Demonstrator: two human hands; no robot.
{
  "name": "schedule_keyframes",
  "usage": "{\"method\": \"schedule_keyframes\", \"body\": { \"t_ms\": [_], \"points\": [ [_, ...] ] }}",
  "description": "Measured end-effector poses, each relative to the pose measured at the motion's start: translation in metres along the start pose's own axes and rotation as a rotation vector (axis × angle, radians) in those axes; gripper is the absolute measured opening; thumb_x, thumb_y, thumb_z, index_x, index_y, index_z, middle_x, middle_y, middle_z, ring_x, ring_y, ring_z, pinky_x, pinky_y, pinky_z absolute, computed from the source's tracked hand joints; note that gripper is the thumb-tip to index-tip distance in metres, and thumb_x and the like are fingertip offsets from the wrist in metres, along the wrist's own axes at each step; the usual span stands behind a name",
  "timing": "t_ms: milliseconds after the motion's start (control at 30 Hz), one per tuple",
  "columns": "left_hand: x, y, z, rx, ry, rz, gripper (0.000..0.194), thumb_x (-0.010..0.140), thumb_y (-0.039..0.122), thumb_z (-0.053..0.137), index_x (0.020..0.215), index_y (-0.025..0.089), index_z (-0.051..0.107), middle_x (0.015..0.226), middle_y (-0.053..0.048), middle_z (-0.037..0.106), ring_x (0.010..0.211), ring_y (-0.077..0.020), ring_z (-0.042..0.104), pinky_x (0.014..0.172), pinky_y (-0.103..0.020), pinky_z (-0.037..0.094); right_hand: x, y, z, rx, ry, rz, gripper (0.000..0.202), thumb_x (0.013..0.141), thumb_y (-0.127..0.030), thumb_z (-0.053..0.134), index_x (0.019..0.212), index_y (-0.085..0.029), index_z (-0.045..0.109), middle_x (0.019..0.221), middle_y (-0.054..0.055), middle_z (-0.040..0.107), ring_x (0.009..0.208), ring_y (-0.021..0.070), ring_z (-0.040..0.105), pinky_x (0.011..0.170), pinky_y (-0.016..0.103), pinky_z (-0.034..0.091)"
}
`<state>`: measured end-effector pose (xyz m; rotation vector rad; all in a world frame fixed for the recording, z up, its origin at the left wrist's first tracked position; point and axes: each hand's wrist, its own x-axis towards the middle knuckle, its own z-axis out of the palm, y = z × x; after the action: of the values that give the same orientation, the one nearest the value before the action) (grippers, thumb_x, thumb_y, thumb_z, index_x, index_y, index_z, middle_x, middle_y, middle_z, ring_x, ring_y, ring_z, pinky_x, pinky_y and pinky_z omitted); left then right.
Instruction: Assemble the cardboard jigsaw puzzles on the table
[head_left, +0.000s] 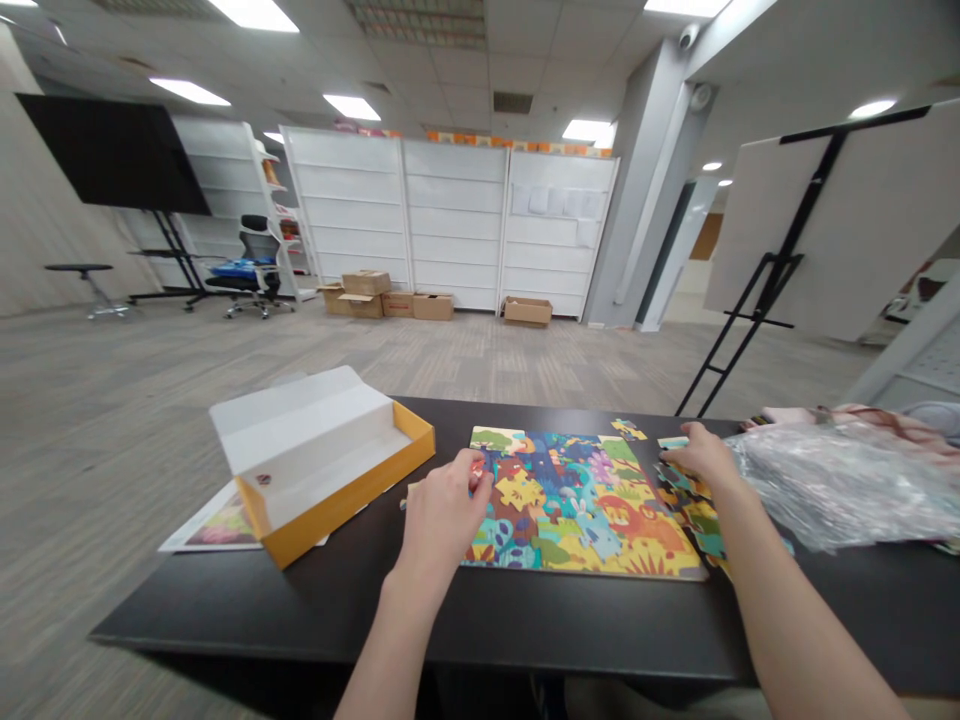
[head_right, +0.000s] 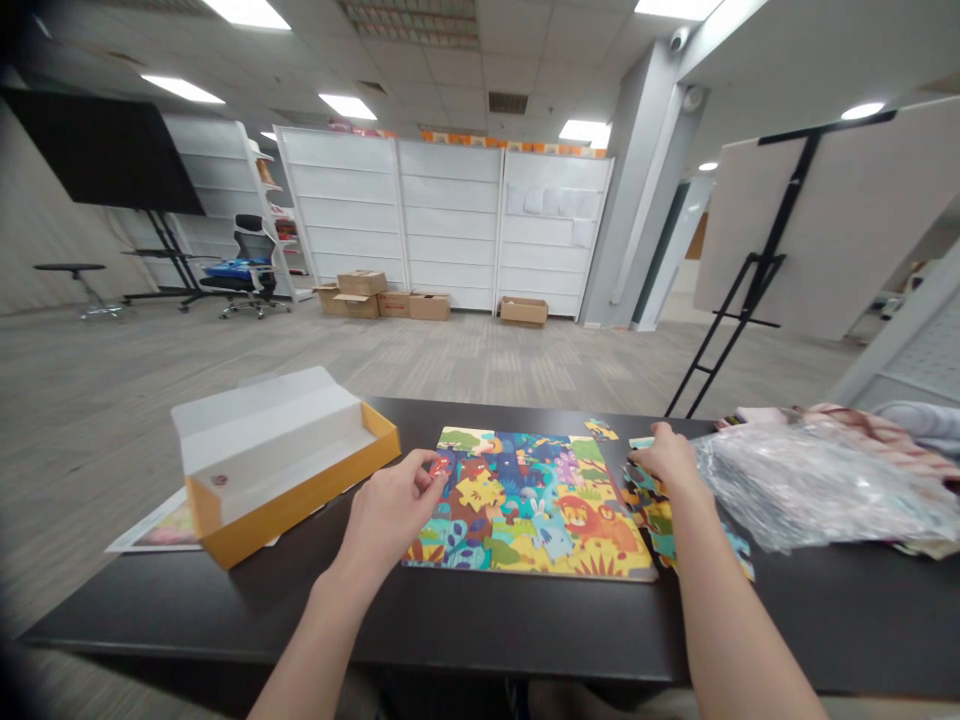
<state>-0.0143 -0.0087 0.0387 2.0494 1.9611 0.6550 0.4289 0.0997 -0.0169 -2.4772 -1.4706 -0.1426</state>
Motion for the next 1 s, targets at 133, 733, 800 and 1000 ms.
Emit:
{"method": "schedule_keyframes", "body": {
  "t_ms": [133, 733, 800, 1000],
  "points": [
    [0.000, 0.000, 0.001, 0.012, -0.009, 0.014, 0.027, 0.097, 0.034, 0.052, 0.119, 0.025, 0.065, 0.098, -0.005, 0.077, 0.091, -0.0228, 0.072, 0.076, -0.029, 0.046, 0.003, 0.005, 0.001, 0.093, -0.026, -0.002, 0.057, 0.067, -0.036, 0.075, 0.120, -0.017, 0.064, 0.104, 0.013, 0.076, 0.098, 0.0328, 0.072, 0.076, 0.035, 0.052],
    [-0.004, 0.005, 0.008, 0.064, -0.052, 0.071, 0.024, 0.097, 0.034, 0.052, 0.114, 0.025, 0.066, 0.094, -0.006, 0.077, 0.097, -0.0251, 0.072, 0.077, -0.030, 0.047, -0.057, -0.087, -0.023, 1.189, -0.498, -0.287, 0.059, 0.063, -0.054, 0.087, 0.106, -0.022, 0.063, 0.081, 0.001, 0.069, 0.068, 0.0148, 0.065, 0.057, 0.024, 0.054],
    [-0.004, 0.006, 0.010, 0.058, -0.061, 0.081, 0.024, 0.097, 0.034, 0.051, 0.114, 0.025, 0.066, 0.096, -0.006, 0.077, 0.097, -0.0247, 0.072, 0.078, -0.030, 0.047, -0.061, -0.092, -0.023, 1.183, -0.498, -0.276, 0.058, 0.060, -0.056, 0.088, 0.098, -0.022, 0.062, 0.075, -0.001, 0.067, 0.063, 0.0140, 0.064, 0.055, 0.024, 0.053],
    [-0.004, 0.003, 0.020, 0.058, -0.065, 0.122, 0.026, 0.097, 0.032, 0.052, 0.118, 0.025, 0.065, 0.105, -0.008, 0.077, 0.097, -0.0251, 0.072, 0.079, -0.031, 0.048, -0.064, -0.098, -0.026, 1.185, -0.474, -0.274, 0.059, 0.057, -0.057, 0.089, 0.096, -0.020, 0.064, 0.076, 0.001, 0.070, 0.065, 0.0132, 0.064, 0.057, 0.023, 0.052]
  ]
}}
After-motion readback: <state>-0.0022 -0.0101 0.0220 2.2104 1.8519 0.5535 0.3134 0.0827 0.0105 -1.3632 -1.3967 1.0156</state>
